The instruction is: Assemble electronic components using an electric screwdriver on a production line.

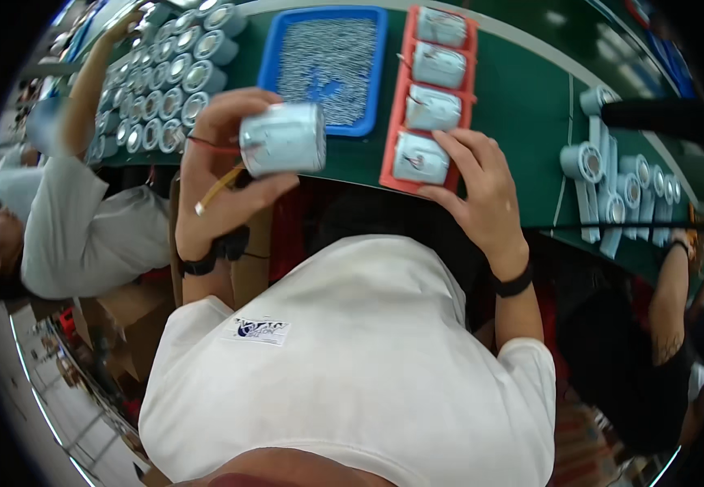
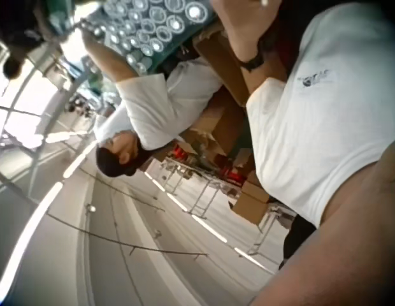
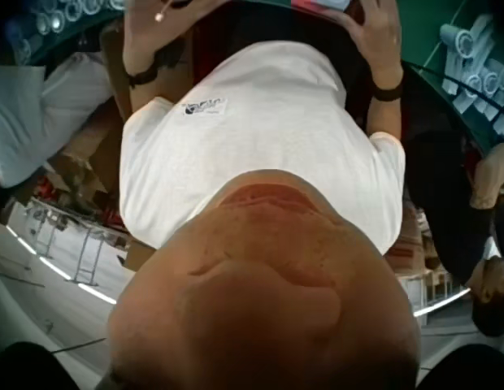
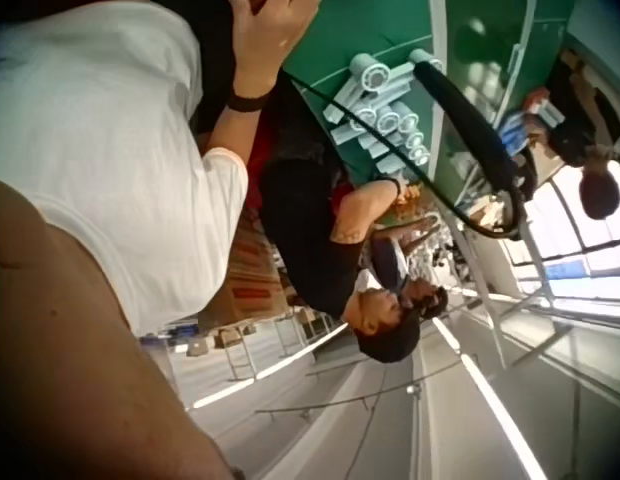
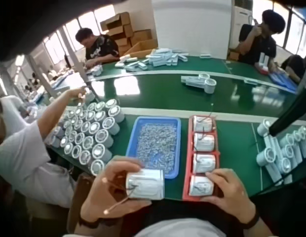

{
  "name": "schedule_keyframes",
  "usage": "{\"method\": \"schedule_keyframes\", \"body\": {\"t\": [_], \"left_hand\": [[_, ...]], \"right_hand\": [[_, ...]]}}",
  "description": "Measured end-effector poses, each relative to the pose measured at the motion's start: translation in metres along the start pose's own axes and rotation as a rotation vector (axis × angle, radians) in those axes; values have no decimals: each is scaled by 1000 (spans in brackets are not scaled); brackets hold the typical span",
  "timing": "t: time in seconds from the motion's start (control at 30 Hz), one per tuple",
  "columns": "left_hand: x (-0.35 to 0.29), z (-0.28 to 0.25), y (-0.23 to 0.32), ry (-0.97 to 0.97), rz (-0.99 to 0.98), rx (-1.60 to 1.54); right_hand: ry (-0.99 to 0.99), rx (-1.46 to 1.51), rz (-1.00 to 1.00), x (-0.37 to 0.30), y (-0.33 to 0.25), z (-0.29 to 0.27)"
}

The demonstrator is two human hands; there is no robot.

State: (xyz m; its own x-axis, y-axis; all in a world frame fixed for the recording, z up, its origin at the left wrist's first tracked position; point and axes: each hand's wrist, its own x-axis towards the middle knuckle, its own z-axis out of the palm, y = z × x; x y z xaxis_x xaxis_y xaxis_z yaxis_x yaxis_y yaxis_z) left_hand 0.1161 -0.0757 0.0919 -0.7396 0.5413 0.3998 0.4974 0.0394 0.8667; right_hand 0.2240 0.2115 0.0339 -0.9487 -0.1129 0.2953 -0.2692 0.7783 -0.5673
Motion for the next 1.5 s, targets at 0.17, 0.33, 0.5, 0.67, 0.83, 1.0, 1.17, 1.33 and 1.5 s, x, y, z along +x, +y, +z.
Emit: {"method": "schedule_keyframes", "body": {"t": [0.17,0.33,0.5,0.67,0.83,1.0,1.17,1.33,1.5], "left_hand": [[-17,81,-16,-371,-146,-69],[-28,91,-16,-392,-128,-122],[-12,50,-29,127,-133,131],[25,-32,-32,330,-163,859],[48,-77,-66,-33,-142,1359],[44,-88,-84,-151,-187,1261],[39,-88,-79,-119,-203,1007],[29,-62,-35,147,-81,958],[-14,0,-52,252,-160,399]], "right_hand": [[-9,159,52,2,6,-6],[-65,70,42,1,0,-21],[-96,125,17,5,4,-25],[25,121,137,7,3,-55],[161,134,183,27,18,-67],[547,318,290,51,29,-96],[610,338,267,104,21,-148],[577,364,54,180,9,-186],[472,159,-7,304,52,-207]]}}
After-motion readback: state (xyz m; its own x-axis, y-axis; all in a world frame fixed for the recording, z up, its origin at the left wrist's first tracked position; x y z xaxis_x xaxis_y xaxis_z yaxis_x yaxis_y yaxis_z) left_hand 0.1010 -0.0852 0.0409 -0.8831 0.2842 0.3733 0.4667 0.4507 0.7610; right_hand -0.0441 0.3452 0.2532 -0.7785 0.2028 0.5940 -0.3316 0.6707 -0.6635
